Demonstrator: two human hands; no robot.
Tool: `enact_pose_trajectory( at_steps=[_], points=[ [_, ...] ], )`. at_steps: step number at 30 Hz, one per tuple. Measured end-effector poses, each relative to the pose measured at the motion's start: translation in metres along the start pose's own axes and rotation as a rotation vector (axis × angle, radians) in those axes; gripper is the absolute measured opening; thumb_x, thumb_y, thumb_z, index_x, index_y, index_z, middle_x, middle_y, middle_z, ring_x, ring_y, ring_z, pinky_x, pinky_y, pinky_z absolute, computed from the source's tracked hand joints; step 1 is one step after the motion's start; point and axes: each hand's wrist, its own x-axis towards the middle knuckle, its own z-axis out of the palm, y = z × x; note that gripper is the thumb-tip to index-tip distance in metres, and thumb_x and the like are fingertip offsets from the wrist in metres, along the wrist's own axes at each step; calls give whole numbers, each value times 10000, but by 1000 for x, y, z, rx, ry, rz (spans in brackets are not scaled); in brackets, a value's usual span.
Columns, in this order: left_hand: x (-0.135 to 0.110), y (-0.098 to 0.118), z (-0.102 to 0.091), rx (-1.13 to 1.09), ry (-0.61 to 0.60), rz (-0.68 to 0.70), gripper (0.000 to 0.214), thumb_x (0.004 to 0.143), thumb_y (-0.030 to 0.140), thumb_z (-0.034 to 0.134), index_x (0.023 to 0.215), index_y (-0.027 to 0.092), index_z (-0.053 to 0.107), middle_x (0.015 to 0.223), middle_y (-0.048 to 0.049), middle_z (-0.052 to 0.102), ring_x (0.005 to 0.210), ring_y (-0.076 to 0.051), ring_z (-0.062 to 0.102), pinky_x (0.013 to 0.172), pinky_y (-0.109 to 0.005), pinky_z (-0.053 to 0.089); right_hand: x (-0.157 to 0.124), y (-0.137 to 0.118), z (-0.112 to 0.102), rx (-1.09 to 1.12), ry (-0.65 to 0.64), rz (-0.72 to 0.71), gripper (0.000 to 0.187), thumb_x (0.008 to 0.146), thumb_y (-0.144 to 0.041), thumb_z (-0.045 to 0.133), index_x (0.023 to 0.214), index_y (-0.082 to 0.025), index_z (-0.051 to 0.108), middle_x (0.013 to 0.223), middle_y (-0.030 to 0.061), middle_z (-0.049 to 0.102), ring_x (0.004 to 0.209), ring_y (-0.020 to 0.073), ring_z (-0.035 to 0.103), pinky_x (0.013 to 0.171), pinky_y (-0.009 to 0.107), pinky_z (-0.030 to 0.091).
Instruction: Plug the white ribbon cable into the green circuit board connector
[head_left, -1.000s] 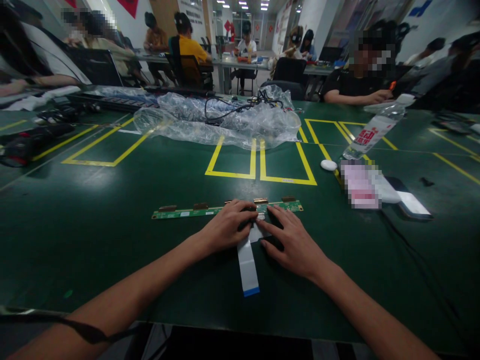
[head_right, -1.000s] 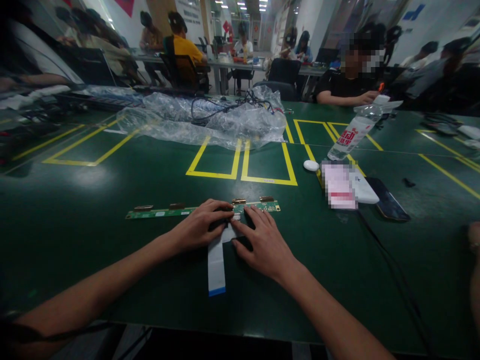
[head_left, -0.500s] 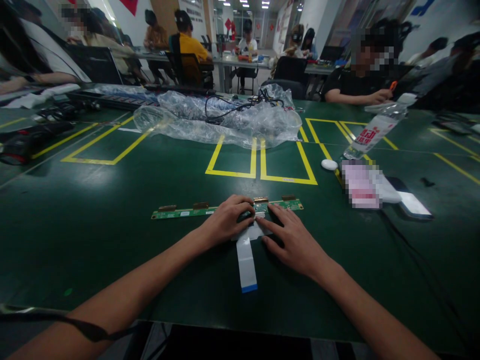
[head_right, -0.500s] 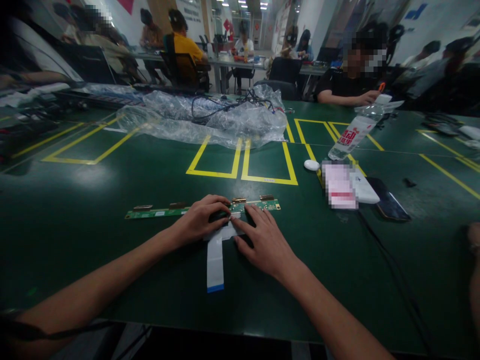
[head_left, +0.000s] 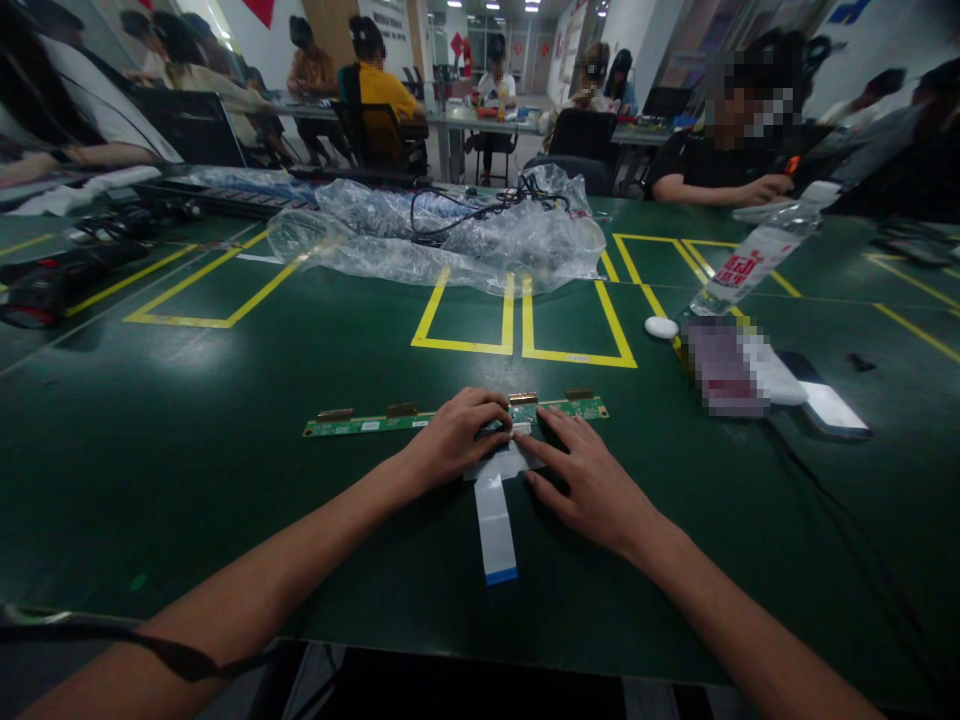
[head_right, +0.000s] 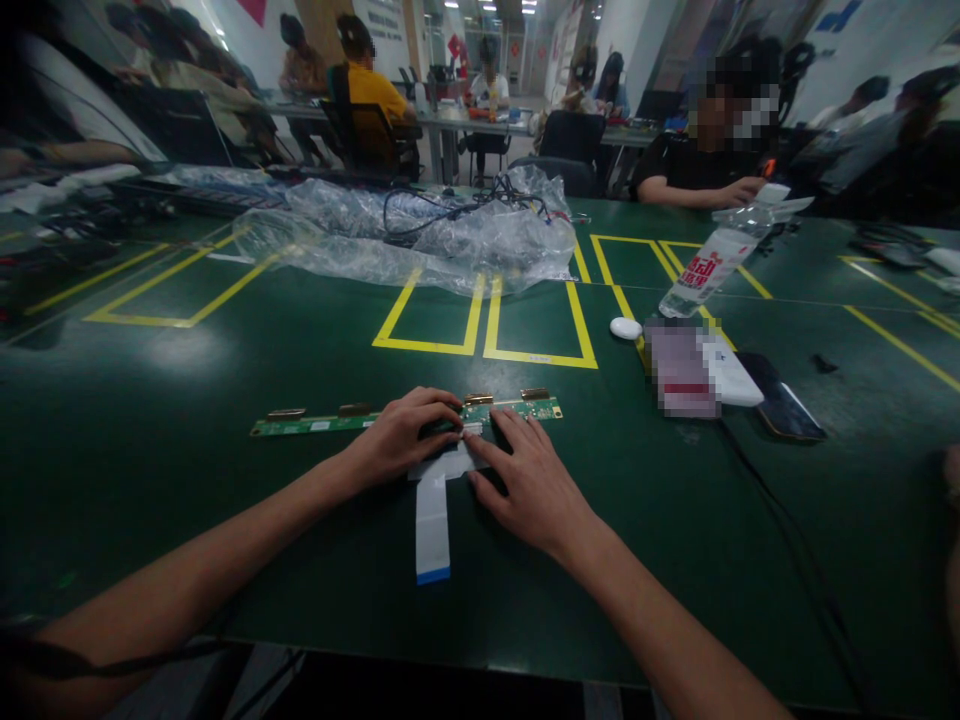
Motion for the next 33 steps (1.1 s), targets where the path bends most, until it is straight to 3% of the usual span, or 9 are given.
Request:
enact_pose_trajectory(
  at_steps=[4, 18, 33],
  points=[
    [0, 0, 0, 0, 4, -2, 148, 919, 227, 611, 1045, 177, 669, 1208, -76, 615, 1115, -212, 545, 963, -407, 480, 0, -1, 0, -10, -8, 2, 497, 946, -365, 565, 1429, -255, 526, 1575, 159, 361, 1462, 355, 293, 1167, 609, 260],
    [1, 2, 1, 20, 0, -8, 149, 928, 211, 590, 1053, 176, 664, 1220, -74, 609, 1117, -215, 538, 955, -413, 485, -1, 2, 3, 7, 5, 14, 491, 951, -412, 556, 1425, -286, 528, 1580, 117, 368, 1467, 342, 286, 1158, 621, 276],
    [3, 0, 6, 11, 43, 28, 129, 930, 198, 568, 1019, 165, 655, 1167, -67, 650, 1080, -217, 555, 953, -420, 479, 6, 6, 0, -62, 25, -29, 444, 960, -345, 537, 1402, -305, 553, 1566, 100, 399, 1444, 326, 344, 1142, 601, 315]
  ],
)
